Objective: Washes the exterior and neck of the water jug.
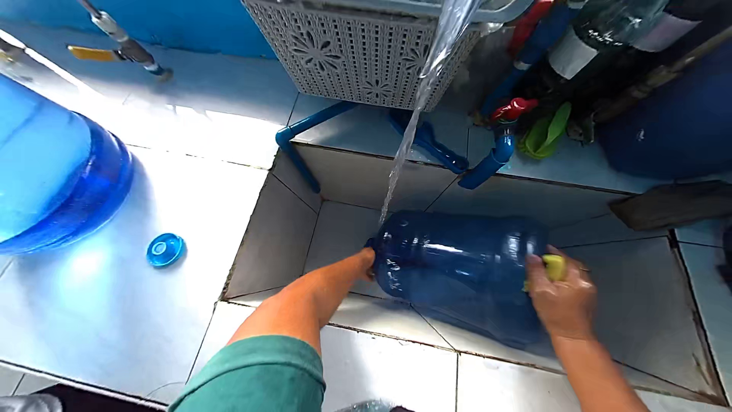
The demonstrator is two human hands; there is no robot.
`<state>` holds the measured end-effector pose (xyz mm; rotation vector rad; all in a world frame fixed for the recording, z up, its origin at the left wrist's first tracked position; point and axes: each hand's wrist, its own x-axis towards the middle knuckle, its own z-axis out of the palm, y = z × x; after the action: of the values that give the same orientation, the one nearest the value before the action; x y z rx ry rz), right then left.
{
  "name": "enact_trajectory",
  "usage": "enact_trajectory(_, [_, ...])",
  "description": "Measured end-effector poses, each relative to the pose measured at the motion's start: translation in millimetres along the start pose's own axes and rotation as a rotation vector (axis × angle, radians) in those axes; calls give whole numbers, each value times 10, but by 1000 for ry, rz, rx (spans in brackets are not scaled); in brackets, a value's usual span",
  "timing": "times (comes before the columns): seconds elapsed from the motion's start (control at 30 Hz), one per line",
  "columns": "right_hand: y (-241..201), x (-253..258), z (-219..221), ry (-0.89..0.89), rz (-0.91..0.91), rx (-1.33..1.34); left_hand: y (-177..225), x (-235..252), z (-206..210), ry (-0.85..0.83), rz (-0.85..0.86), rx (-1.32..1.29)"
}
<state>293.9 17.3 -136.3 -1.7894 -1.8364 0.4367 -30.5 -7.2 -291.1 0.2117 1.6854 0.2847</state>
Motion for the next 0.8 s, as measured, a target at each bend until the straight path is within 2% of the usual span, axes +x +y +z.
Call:
enact_trajectory(0.07, [-391, -133, 104, 23, -153, -52, 242, -270, -466, 68, 74, 411])
enact_trajectory(0.1, [-573, -208, 156, 39, -238, -50, 365, -400, -656, 133, 176, 506])
enact_trajectory(0.17, [-869, -411, 280, 59, -454, 17, 717, -827, -885, 165, 422, 414])
enact_trajectory(0.27, [-1145, -788, 415, -41, -849, 211, 1218, -1752, -876, -62, 782, 366])
enact_trajectory(0.3, [-1148, -880, 425, -102, -979, 269, 1284, -2032, -785, -114, 899, 430])
enact_trajectory(0.37, [-1056, -825, 370, -251, -1138, 326, 1261, -2309, -616, -148, 1003, 555])
enact_trajectory(0.4, [-970, -649, 318, -292, -1112, 297, 1190, -2274, -568, -119, 1015, 569])
enact_trajectory(0.47, [-807, -101, 275, -276, -848, 168, 966, -2184, -461, -54, 1014, 503])
enact_trajectory(0.53, [-965, 289, 361, -256, -503, 92, 735, -2151, -243, 49, 1014, 400])
enact_trajectory(0.57, [-1181, 317, 431, -240, -429, 121, 637, -2139, -129, 123, 1046, 373])
enact_trajectory(0.63, [-1605, 163, 504, -233, -540, 290, 449, -2084, -5, 255, 1139, 317])
enact_trajectory(0.7, [-1660, 227, 460, -297, -667, 326, 330, -2138, -15, 300, 1138, 302])
enact_trajectory(0.73, [-1558, 349, 416, -318, -621, 257, 290, -2168, -30, 295, 1100, 321])
enact_trajectory(0.8, [-1377, 652, 296, -350, -343, 86, 270, -2184, -25, 286, 1059, 324])
